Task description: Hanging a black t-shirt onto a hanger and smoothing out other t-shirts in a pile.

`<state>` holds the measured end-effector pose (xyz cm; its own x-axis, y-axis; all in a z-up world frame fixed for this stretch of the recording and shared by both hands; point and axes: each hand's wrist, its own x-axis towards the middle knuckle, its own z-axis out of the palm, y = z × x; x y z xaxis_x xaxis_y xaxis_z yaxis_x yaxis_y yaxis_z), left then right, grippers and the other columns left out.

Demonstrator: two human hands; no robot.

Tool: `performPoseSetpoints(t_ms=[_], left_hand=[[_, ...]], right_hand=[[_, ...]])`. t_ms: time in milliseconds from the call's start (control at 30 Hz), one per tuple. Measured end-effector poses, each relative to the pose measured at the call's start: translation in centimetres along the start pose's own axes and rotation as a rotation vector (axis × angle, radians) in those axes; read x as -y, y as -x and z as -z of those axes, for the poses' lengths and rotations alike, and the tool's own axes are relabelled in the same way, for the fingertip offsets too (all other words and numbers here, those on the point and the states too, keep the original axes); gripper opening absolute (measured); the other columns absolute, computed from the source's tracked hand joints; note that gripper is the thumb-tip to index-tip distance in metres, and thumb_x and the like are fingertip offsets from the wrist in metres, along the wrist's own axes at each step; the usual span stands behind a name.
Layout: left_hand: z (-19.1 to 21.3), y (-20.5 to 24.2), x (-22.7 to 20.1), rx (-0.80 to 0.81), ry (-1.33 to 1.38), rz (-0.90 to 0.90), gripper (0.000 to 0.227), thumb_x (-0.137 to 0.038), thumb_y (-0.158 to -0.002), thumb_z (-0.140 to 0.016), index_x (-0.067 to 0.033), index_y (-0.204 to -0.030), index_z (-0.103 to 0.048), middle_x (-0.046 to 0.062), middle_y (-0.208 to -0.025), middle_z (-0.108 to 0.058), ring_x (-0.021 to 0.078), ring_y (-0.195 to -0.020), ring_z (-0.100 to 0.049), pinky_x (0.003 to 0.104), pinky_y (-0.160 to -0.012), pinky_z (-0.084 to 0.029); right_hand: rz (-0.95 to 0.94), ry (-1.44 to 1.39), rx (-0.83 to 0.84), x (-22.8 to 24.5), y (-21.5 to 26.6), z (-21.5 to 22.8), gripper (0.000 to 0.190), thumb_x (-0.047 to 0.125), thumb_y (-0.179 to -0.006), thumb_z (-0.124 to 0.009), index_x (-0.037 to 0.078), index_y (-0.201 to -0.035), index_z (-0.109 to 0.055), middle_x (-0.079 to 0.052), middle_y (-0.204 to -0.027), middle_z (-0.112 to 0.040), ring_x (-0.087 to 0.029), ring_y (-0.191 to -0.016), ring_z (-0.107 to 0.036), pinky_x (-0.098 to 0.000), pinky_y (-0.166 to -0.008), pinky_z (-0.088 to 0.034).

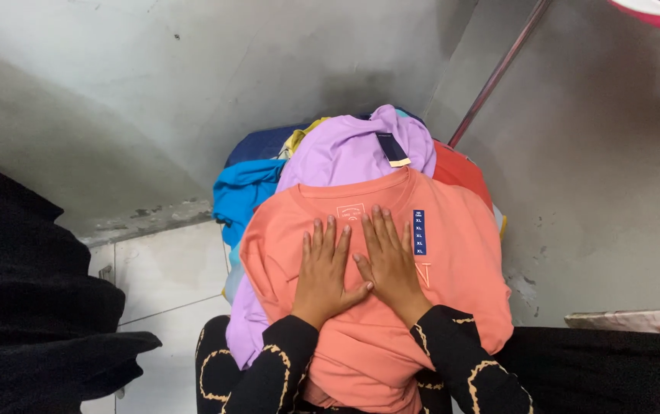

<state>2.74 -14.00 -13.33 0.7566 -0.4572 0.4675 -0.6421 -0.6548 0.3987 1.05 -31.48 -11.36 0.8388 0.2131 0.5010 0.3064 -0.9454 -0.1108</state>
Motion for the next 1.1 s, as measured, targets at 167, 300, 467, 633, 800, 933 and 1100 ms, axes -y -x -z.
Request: performPoseSetpoints(t_ms=[167, 300, 467, 633, 800, 933, 1100], left_hand=[[-0.6, 0.5, -0.1, -0.044, -0.045, -0.031, 0.115, -0.080, -0.075, -0.055, -0.0090, -0.162, -0.027, 0.024, -0.168, -0.021, 0.0485, -0.155, -0.010, 0.063, -0.122, -0.010], [-1.1, 1.2, -0.1, -0.060, -0.172, -0.074, 0.124, -0.086, -0.073, -0.051, -0.0045, -0.162, -0.025, 0.023, -0.169, -0.020, 0.0462, -0.157, -0.009, 0.061, -0.124, -0.007], [-0.7, 1.3, -1.1, -0.050, -0.273, -0.127, 0.127, -0.088, -0.070, -0.049, -0.0002, -0.159, -0.029, 0.022, -0.168, -0.024, 0.0429, -0.157, -0.013, 0.058, -0.127, -0.008], [-0.3, 1.1, -1.0, -0.021, -0.236, -0.100, 0.122, -0.085, -0.073, -0.050, -0.0009, -0.159, -0.031, 0.020, -0.166, -0.029, 0.0416, -0.156, -0.016, 0.058, -0.127, -0.008], [0.6, 1.2, -1.1, 0.006, -0.179, -0.074, 0.118, -0.083, -0.074, -0.054, -0.0076, -0.161, -0.028, 0.014, -0.169, -0.026, 0.0403, -0.156, -0.015, 0.068, -0.120, -0.011], [1.7, 1.5, -1.2, -0.019, -0.195, -0.011, 0.115, -0.087, -0.069, -0.055, -0.0204, -0.161, -0.032, 0.013, -0.166, -0.030, 0.0508, -0.152, -0.018, 0.079, -0.112, -0.012], [1.6, 1.5, -1.0, -0.017, -0.131, 0.023, 0.129, -0.094, -0.053, -0.063, -0.0264, -0.160, -0.036, 0.016, -0.164, -0.033, 0.0541, -0.149, -0.022, 0.081, -0.110, -0.009]], right_hand=[[0.003, 0.038, -0.016, -0.1, 0.2, -0.4, 0.072, 0.048, -0.104, -0.035, 0.009, -0.163, -0.025, -0.020, -0.169, -0.024, -0.035, -0.157, -0.019, -0.0671, -0.119, -0.007], [0.036, 0.067, -0.020, -0.1, -0.3, -0.2, 0.073, 0.046, -0.100, -0.043, 0.009, -0.162, -0.029, -0.020, -0.167, -0.027, -0.034, -0.156, -0.022, -0.0711, -0.117, -0.008], [0.070, 0.031, -0.020, 1.4, -2.9, 1.7, 0.066, 0.043, -0.101, -0.045, 0.008, -0.157, -0.039, -0.019, -0.164, -0.036, -0.033, -0.154, -0.028, -0.0708, -0.117, -0.011], [0.048, 0.037, -0.073, 0.6, -2.8, -1.6, 0.070, 0.050, -0.100, -0.040, 0.014, -0.160, -0.036, -0.014, -0.167, -0.032, -0.030, -0.155, -0.026, -0.0655, -0.120, -0.004], [0.028, -0.001, -0.068, 0.7, -2.3, -1.3, 0.070, 0.055, -0.102, -0.034, 0.016, -0.161, -0.035, -0.015, -0.166, -0.032, -0.033, -0.154, -0.028, -0.0668, -0.119, -0.006], [-0.024, 0.023, -0.076, 0.6, -0.6, -1.3, 0.082, 0.067, -0.100, -0.031, 0.013, -0.163, -0.028, -0.020, -0.168, -0.026, -0.037, -0.155, -0.023, -0.0679, -0.118, -0.008], [0.003, 0.049, -0.055, 0.6, 1.6, 0.1, 0.091, 0.072, -0.096, -0.037, 0.009, -0.162, -0.028, -0.022, -0.167, -0.026, -0.039, -0.154, -0.024, -0.0628, -0.121, -0.011]])
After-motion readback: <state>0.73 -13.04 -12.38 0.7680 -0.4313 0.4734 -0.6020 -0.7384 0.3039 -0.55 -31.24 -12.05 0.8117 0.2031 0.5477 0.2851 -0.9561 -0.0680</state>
